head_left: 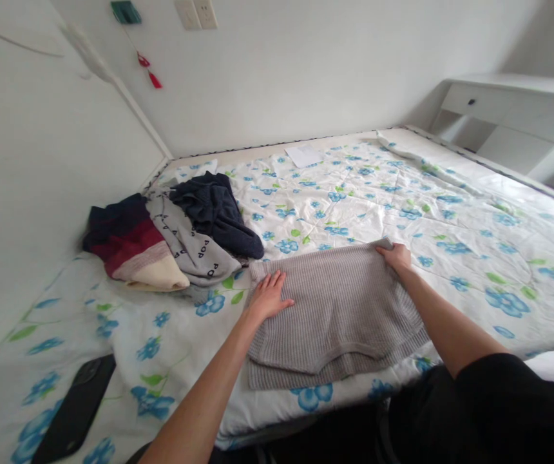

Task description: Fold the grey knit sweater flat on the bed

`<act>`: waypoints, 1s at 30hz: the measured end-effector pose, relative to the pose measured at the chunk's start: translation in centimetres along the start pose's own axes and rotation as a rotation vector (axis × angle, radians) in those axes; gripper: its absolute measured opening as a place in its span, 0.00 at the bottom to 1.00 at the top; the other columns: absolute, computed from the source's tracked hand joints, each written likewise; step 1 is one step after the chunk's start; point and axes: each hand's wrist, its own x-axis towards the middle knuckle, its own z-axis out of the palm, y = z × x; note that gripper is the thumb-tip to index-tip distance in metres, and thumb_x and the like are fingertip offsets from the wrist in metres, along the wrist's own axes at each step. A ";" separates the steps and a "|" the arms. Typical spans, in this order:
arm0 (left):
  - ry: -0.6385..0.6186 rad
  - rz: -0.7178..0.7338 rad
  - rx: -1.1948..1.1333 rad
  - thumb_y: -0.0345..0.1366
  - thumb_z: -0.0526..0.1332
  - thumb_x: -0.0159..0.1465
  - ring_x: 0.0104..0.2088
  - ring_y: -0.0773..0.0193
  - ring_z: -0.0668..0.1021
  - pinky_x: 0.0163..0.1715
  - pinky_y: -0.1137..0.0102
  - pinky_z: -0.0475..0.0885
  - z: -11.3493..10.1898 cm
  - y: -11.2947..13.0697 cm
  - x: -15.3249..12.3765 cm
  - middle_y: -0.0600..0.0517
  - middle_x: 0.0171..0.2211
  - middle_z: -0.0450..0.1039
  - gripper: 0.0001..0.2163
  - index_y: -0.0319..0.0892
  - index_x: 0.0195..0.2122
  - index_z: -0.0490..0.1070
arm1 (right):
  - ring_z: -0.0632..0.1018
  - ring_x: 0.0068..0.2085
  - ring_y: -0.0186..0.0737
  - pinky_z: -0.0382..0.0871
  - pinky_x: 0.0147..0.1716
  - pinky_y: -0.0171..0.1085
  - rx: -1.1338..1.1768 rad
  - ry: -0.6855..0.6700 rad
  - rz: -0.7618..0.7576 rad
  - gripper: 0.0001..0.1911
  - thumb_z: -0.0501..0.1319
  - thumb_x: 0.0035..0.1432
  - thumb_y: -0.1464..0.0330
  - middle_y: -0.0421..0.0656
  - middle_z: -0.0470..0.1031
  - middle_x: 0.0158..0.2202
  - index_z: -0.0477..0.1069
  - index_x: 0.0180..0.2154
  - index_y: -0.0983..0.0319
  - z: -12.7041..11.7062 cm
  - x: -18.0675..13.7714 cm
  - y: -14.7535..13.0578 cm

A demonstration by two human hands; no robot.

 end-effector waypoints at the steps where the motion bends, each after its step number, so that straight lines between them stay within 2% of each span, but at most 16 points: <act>1: -0.004 -0.002 0.001 0.59 0.63 0.73 0.85 0.36 0.51 0.81 0.47 0.52 0.0 0.1 0.0 0.40 0.87 0.40 0.47 0.45 0.86 0.48 | 0.86 0.54 0.63 0.79 0.53 0.49 -0.061 0.005 -0.038 0.26 0.70 0.66 0.51 0.60 0.87 0.48 0.86 0.54 0.65 0.1 -0.6 -0.4; 3: -0.014 -0.006 0.004 0.58 0.63 0.73 0.85 0.37 0.50 0.82 0.47 0.51 0.0 0.2 -0.1 0.40 0.87 0.39 0.47 0.44 0.86 0.47 | 0.81 0.63 0.68 0.75 0.61 0.54 -0.162 0.075 -0.117 0.33 0.68 0.68 0.50 0.65 0.82 0.60 0.81 0.64 0.67 0.2 -1.8 -1.3; 5: -0.017 -0.009 0.007 0.57 0.63 0.73 0.85 0.37 0.49 0.82 0.47 0.50 -0.1 0.3 -0.2 0.39 0.87 0.39 0.47 0.43 0.86 0.47 | 0.71 0.72 0.73 0.69 0.68 0.61 -0.226 0.195 -0.181 0.41 0.66 0.70 0.51 0.68 0.71 0.72 0.70 0.74 0.68 0.3 -3.0 -2.1; 6: -0.015 -0.010 0.008 0.57 0.63 0.73 0.85 0.37 0.49 0.82 0.46 0.51 -0.1 0.4 -0.2 0.39 0.87 0.38 0.47 0.43 0.86 0.47 | 0.66 0.76 0.75 0.65 0.71 0.64 -0.244 0.235 -0.214 0.43 0.64 0.71 0.51 0.67 0.65 0.77 0.65 0.77 0.68 0.3 -3.6 -2.6; 8: -0.009 -0.008 0.004 0.58 0.63 0.73 0.85 0.37 0.49 0.82 0.46 0.51 0.0 0.4 -0.1 0.40 0.87 0.39 0.47 0.45 0.86 0.46 | 0.57 0.81 0.73 0.57 0.75 0.65 -0.263 0.232 -0.302 0.42 0.60 0.75 0.53 0.64 0.57 0.82 0.60 0.80 0.68 0.7 -4.8 -3.9; 11: -0.004 -0.007 -0.007 0.58 0.63 0.72 0.85 0.37 0.49 0.82 0.45 0.51 0.1 0.4 -0.1 0.40 0.87 0.39 0.48 0.46 0.86 0.46 | 0.52 0.84 0.67 0.50 0.79 0.63 -0.261 0.084 -0.503 0.39 0.53 0.78 0.53 0.60 0.53 0.84 0.58 0.81 0.66 2.5 -7.6 -7.3; 15: 0.013 -0.005 -0.024 0.58 0.64 0.71 0.85 0.37 0.50 0.82 0.45 0.52 0.3 0.3 0.1 0.41 0.87 0.41 0.48 0.47 0.86 0.47 | 0.50 0.85 0.66 0.50 0.80 0.63 -0.249 -0.237 -0.862 0.41 0.51 0.80 0.50 0.57 0.48 0.86 0.57 0.82 0.64 6.8 -13.1 -12.2; 18: 0.025 0.003 -0.034 0.58 0.65 0.70 0.85 0.37 0.50 0.82 0.45 0.53 0.3 0.1 0.2 0.41 0.87 0.42 0.49 0.47 0.86 0.48 | 0.52 0.85 0.64 0.49 0.80 0.65 -0.297 -0.450 -1.027 0.41 0.49 0.81 0.46 0.55 0.51 0.85 0.57 0.83 0.61 8.7 -15.9 -13.7; 20: 0.021 0.010 -0.037 0.58 0.66 0.70 0.85 0.37 0.51 0.82 0.45 0.53 0.3 0.0 0.2 0.40 0.87 0.43 0.49 0.46 0.86 0.48 | 0.54 0.84 0.61 0.49 0.80 0.65 -0.329 -0.494 -1.035 0.41 0.48 0.81 0.44 0.53 0.53 0.85 0.55 0.84 0.58 8.7 -16.0 -13.2; 22: 0.014 0.012 -0.036 0.59 0.66 0.70 0.85 0.37 0.51 0.82 0.46 0.53 0.2 -0.1 0.2 0.40 0.87 0.42 0.49 0.46 0.86 0.49 | 0.54 0.84 0.59 0.49 0.81 0.65 -0.362 -0.458 -0.968 0.42 0.47 0.81 0.43 0.51 0.53 0.85 0.55 0.84 0.55 7.8 -14.5 -11.9; 27: 0.002 0.009 -0.040 0.59 0.66 0.70 0.85 0.37 0.51 0.81 0.47 0.53 0.0 -0.2 0.2 0.40 0.87 0.41 0.49 0.45 0.86 0.49 | 0.52 0.85 0.62 0.46 0.80 0.71 -0.440 -0.325 -0.583 0.44 0.42 0.80 0.40 0.52 0.47 0.87 0.52 0.85 0.55 4.6 -8.5 -6.7; 30: 0.012 0.017 -0.039 0.60 0.65 0.71 0.85 0.36 0.51 0.81 0.45 0.54 0.1 -0.4 0.3 0.40 0.87 0.41 0.48 0.47 0.86 0.49 | 0.49 0.85 0.60 0.43 0.80 0.70 -0.467 -0.286 -0.456 0.45 0.41 0.81 0.42 0.53 0.45 0.87 0.49 0.85 0.57 3.3 -5.8 -4.3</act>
